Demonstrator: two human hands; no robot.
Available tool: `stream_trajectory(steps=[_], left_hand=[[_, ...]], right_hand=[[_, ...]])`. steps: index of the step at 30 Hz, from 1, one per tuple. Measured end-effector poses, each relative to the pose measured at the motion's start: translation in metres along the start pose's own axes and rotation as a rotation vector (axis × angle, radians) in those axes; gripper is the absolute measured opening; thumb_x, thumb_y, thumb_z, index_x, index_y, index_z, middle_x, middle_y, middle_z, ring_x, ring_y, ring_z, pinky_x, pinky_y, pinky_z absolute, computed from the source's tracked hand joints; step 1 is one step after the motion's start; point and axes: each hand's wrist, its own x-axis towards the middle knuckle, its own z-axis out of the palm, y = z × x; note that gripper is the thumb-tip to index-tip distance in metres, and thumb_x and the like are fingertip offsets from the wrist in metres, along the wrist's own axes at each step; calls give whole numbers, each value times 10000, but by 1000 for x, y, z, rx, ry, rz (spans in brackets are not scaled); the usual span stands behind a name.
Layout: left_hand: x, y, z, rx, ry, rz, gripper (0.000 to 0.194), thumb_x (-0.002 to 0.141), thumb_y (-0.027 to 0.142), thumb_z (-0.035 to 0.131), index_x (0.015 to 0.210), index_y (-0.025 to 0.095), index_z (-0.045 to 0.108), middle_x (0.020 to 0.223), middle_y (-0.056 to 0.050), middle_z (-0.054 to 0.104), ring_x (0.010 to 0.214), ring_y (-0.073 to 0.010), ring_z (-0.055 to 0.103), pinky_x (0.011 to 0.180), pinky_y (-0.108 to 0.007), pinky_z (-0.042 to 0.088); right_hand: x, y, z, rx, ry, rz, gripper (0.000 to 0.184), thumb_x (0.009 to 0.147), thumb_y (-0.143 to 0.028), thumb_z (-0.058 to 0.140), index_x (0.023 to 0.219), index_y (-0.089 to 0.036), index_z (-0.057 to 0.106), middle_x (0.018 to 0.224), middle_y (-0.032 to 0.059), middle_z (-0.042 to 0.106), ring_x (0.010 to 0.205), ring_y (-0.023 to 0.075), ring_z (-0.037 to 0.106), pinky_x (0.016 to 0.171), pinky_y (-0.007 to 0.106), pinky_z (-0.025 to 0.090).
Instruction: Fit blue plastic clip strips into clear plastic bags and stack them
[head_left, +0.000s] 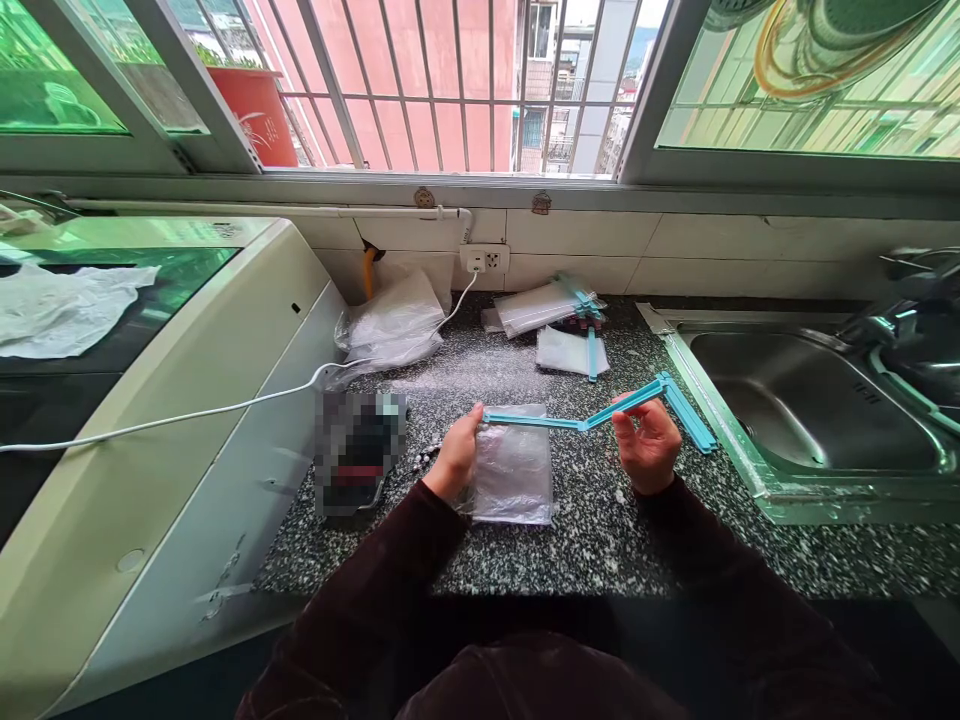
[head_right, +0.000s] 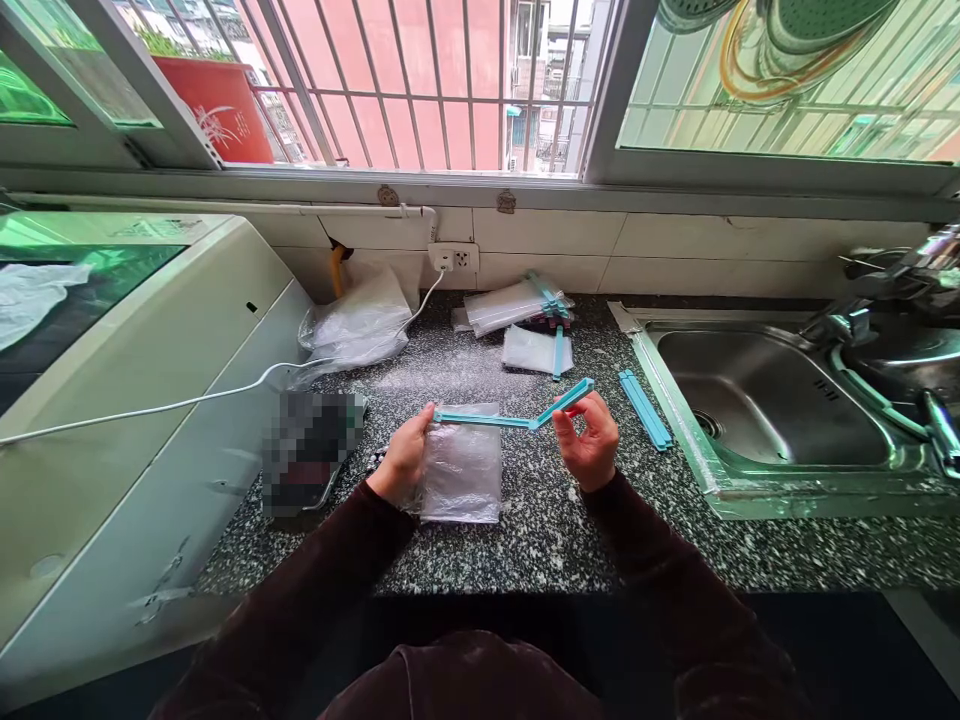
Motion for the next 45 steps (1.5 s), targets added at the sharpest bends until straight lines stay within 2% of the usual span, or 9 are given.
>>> stream_trajectory(steps=[7,16,27,39,45], left_hand=[[-1,4,1,-48,-17,14,344,585,479,700,610,162,571,506,27,573,452,-111,497,494,-242,388],[2,7,-3,-73,-16,-27,354,618,493,672,632,154,572,502,19,581,438,-119,514,485,-249,398],[1,13,-1,-140,100,20,235,704,359,632,617,146,586,520,29,576,437,-95,498,495,-224,411],[5,11,-3,-106,129,27,213,722,356,601,641,159,582,549,37,577,468,-95,497,517,-222,408],[10,4,-6,-82,124,81,218,714,366,611,677,151,610,596,18,609,520,-107,531,554,-222,429]], right_hand=[[-2,4,-1,121,37,93,79,817,-266,551,831,-198,590,829,48,632,757,181,594,666,346,499],[-4,8,3,310,94,214,105,812,-280,566,850,-187,598,812,29,600,641,123,554,590,272,464],[-6,15,8,443,150,305,113,806,-302,570,818,-196,605,802,7,586,563,89,494,519,243,429],[-9,23,8,376,103,336,134,796,-322,579,832,-196,604,777,14,586,572,97,495,505,234,432],[-10,17,6,254,-88,271,162,807,-338,560,884,-198,590,826,40,601,649,128,547,565,263,476]])
